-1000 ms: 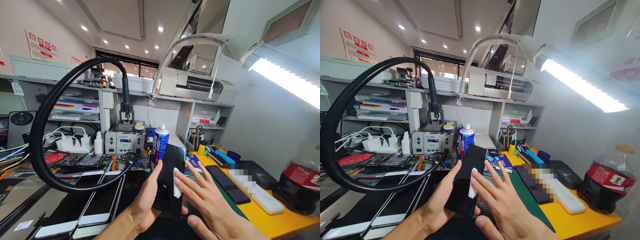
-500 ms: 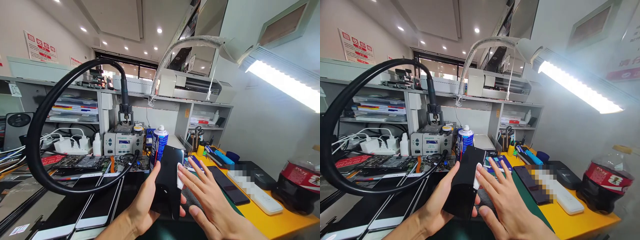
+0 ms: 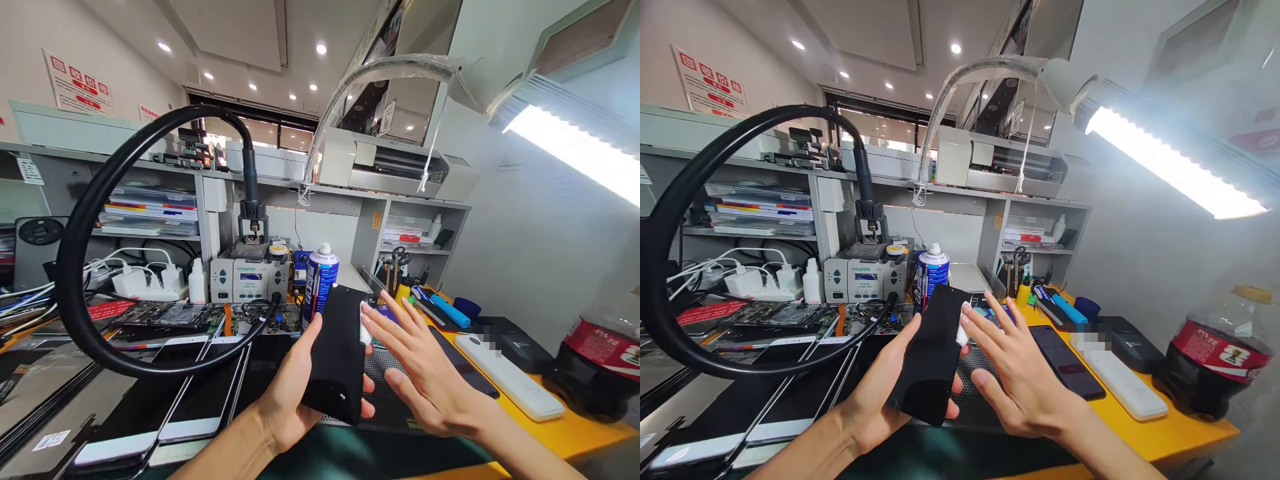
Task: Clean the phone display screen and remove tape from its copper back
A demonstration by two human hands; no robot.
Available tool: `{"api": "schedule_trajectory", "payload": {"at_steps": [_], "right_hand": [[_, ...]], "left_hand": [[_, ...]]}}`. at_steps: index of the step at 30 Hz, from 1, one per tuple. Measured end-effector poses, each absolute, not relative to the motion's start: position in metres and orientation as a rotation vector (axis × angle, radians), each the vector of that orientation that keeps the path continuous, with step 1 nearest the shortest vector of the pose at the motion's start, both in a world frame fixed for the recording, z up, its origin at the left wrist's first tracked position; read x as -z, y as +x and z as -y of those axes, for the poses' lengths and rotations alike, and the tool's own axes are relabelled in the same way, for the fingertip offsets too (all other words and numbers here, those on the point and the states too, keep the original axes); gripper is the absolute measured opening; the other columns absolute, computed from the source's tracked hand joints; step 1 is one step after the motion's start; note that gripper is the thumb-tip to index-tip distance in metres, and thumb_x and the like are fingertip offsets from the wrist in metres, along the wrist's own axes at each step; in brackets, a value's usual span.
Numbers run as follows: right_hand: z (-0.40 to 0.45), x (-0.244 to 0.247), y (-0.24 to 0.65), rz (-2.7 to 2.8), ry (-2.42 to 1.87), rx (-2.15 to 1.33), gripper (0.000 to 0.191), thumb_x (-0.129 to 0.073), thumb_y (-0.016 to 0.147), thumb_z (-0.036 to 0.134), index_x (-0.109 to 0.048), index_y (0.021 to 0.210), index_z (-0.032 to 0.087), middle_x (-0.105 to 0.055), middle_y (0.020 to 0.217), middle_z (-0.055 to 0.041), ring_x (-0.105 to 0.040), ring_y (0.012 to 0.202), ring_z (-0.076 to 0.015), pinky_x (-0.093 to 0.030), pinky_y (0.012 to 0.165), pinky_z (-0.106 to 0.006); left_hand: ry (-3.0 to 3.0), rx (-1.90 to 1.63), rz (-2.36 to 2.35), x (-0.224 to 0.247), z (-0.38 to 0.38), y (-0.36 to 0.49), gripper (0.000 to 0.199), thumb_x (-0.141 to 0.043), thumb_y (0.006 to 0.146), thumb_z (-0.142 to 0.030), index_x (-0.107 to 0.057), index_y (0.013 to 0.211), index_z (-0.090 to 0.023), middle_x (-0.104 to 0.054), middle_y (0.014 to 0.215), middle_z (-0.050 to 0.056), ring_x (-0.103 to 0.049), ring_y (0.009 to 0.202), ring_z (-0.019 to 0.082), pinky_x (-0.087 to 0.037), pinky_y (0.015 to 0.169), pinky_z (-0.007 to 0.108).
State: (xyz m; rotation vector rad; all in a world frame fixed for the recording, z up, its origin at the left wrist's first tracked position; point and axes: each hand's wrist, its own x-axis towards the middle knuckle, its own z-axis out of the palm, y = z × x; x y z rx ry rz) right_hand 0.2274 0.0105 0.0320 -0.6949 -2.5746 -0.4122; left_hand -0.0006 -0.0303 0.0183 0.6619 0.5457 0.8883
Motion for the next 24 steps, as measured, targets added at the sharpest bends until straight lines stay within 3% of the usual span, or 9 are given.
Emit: {"api": "schedule_trajectory", "payload": {"at_steps": [3,9,15,20,24], "right_hand": [[-0.002,-0.027,0.227,2.629,-0.622,0.426,0.071,-0.045,0.092,0.039,-0.021,0.156,0.020,-0.025,0.163,-0.0021,-0.005,0.150,-0.0377,-0.009,0.117,-0.066],[0.012,-0.019,0.228,2.746,-0.547,0.444,0.078,-0.051,0.090,0.042,-0.020,0.157,0.016,-0.024,0.162,-0.0059,-0.007,0.149,-0.0420,-0.002,0.115,-0.070],[0.030,-0.018,0.222,2.765,-0.418,0.524,0.073,-0.045,0.094,0.055,-0.033,0.153,0.014,-0.035,0.157,-0.0048,-0.011,0.149,-0.0377,0.004,0.120,-0.060],[0.034,-0.012,0.214,2.754,-0.280,0.658,0.070,-0.045,0.093,0.061,-0.046,0.146,0.016,-0.042,0.152,-0.0024,-0.016,0.148,-0.0372,0.007,0.119,-0.058],[0.035,-0.010,0.212,2.755,-0.267,0.753,0.072,-0.045,0.092,0.065,-0.048,0.144,0.016,-0.042,0.153,-0.0020,-0.018,0.147,-0.0400,0.015,0.117,-0.058]], "left_hand": [[0.628,-0.937,-0.512,-0.018,0.030,-0.001,0.075,-0.043,0.084,-0.074,-0.065,0.123,-0.014,-0.076,0.086,0.014,-0.073,0.063,0.026,-0.059,0.063,0.036],[0.562,-0.981,-0.448,-0.016,0.028,0.000,0.061,-0.048,0.089,-0.064,-0.067,0.120,-0.015,-0.075,0.103,0.011,-0.071,0.077,0.022,-0.061,0.062,0.038],[0.530,-0.970,-0.401,-0.010,0.025,0.001,0.061,-0.049,0.089,-0.061,-0.065,0.121,-0.011,-0.075,0.105,0.015,-0.072,0.092,0.027,-0.055,0.079,0.036],[0.536,-0.985,-0.388,-0.010,0.025,0.002,0.060,-0.047,0.092,-0.059,-0.064,0.121,-0.009,-0.075,0.103,0.017,-0.072,0.090,0.027,-0.053,0.079,0.035],[0.532,-0.949,-0.384,-0.012,0.025,0.002,0.061,-0.046,0.092,-0.060,-0.064,0.122,-0.010,-0.075,0.103,0.017,-0.071,0.078,0.022,-0.053,0.069,0.030]]}}
